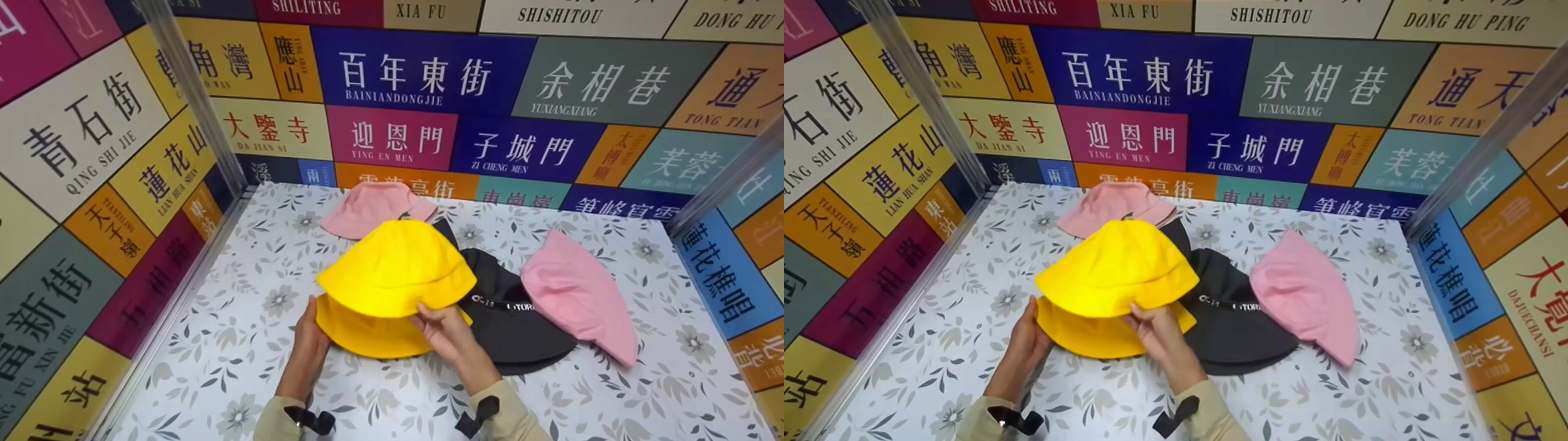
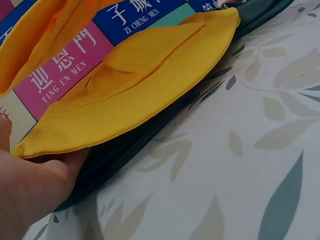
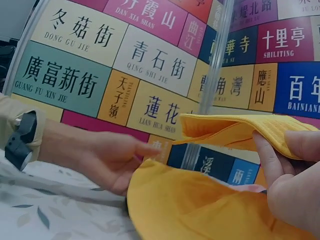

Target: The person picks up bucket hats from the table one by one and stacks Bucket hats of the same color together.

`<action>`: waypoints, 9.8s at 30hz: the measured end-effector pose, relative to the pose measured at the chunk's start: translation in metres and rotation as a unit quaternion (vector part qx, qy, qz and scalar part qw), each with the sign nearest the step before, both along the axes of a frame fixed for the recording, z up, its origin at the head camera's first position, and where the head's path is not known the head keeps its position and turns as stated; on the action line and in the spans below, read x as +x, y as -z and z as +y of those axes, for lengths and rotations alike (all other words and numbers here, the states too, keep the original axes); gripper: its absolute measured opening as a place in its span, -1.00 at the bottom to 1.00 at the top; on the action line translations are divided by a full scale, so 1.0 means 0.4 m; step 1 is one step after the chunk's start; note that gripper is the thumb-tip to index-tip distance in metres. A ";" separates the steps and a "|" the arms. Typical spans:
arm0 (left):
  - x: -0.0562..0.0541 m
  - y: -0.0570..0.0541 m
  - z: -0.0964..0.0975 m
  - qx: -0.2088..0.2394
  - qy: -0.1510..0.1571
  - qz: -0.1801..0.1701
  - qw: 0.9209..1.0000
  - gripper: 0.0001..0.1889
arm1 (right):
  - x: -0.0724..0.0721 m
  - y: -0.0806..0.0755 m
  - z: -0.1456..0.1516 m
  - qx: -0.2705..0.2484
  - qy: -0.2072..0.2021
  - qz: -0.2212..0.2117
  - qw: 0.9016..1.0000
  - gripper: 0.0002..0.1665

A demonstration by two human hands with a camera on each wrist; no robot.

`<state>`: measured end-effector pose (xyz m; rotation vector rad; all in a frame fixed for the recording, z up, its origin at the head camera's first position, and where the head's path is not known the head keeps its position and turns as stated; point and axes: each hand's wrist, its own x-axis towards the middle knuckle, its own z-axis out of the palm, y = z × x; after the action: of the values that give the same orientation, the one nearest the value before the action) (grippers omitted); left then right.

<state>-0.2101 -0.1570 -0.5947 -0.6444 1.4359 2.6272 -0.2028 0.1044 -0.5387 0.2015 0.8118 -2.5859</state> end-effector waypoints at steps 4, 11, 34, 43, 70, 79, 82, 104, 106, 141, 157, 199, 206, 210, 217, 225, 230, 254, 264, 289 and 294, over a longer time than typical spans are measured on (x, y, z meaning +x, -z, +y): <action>-0.001 -0.005 -0.004 0.045 0.011 0.027 0.999 -0.27 | 0.015 0.022 -0.006 -0.005 -0.022 -0.011 1.000 -0.65; 0.005 -0.012 0.000 0.038 0.047 0.060 0.996 -0.22 | 0.034 0.051 -0.008 0.008 -0.050 -0.014 0.999 -0.71; 0.019 0.010 0.022 -0.146 0.021 -0.030 0.989 -0.34 | 0.051 0.110 0.150 0.270 -0.268 0.056 0.923 -0.65; 0.021 0.014 0.029 -0.157 0.003 -0.028 0.987 -0.31 | -0.013 0.056 0.259 0.482 -0.132 0.090 0.861 -0.74; 0.023 0.015 0.001 0.035 0.017 0.030 0.999 -0.44 | -0.077 0.108 0.204 0.534 -0.031 0.217 0.816 -0.40; 0.025 0.008 -0.002 0.084 0.031 0.063 0.994 -0.47 | -0.081 0.104 0.218 0.562 -0.073 0.205 0.798 -0.36; 0.021 0.006 -0.005 0.085 0.023 0.070 0.994 -0.50 | -0.085 0.096 0.226 0.569 -0.107 0.202 0.790 -0.45; -0.001 -0.100 -0.043 -0.336 0.250 -0.022 0.908 -0.60 | -0.091 0.051 0.265 0.547 -0.023 0.172 0.819 -0.56; 0.000 -0.107 -0.036 -0.368 0.283 -0.014 0.885 -0.41 | -0.091 0.045 0.260 0.549 -0.013 0.167 0.819 -0.58; 0.022 -0.054 -0.065 -0.198 0.297 0.151 0.922 -0.61 | -0.109 0.080 0.254 0.322 0.002 0.017 0.947 -0.37; 0.047 -0.038 -0.109 -0.146 0.293 0.194 0.925 -0.61 | -0.106 0.096 0.242 0.282 0.018 0.007 0.959 -0.52; 0.134 -0.046 -0.401 -0.119 0.004 0.036 0.992 -0.76 | -0.048 0.031 0.745 0.698 0.164 -0.047 0.695 -0.47; 0.134 -0.026 -0.424 -0.090 -0.015 -0.013 0.996 -0.35 | -0.024 0.040 0.845 0.612 0.188 -0.166 0.750 -0.43; 0.125 -0.015 -0.425 -0.083 -0.028 -0.027 0.996 -0.30 | -0.012 0.047 0.867 0.572 0.218 -0.197 0.766 -0.25; 0.112 -0.004 -0.418 -0.182 -0.100 -0.094 0.974 -0.30 | -0.019 0.069 0.859 0.580 0.175 -0.209 0.768 -0.08; 0.093 -0.027 -0.413 -0.324 -0.157 -0.183 0.915 -0.37 | -0.038 0.070 0.847 0.643 0.103 -0.181 0.737 0.05; 0.087 -0.044 -0.413 -0.371 -0.147 -0.199 0.895 -0.40 | -0.040 0.070 0.836 0.666 0.092 -0.161 0.723 0.01; 0.079 -0.044 -0.429 -0.476 -0.166 -0.176 0.845 -0.47 | -0.052 0.050 0.840 0.669 0.065 -0.178 0.718 -0.09; 0.074 -0.042 -0.416 -0.528 -0.181 -0.146 0.817 -0.53 | -0.066 0.039 0.842 0.688 0.037 -0.156 0.708 -0.09; 0.080 -0.029 -0.355 -0.658 -0.186 -0.024 0.730 -0.59 | -0.034 -0.013 0.812 0.695 -0.024 -0.004 0.719 -0.22; 0.067 -0.032 -0.331 -0.636 -0.183 0.026 0.750 -0.54 | -0.032 -0.030 0.790 0.704 0.003 0.013 0.711 -0.22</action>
<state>-0.1831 -0.2893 -0.5820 -0.9468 3.2970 1.3726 -0.2157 0.4204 -0.5268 0.5598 2.5666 -1.3566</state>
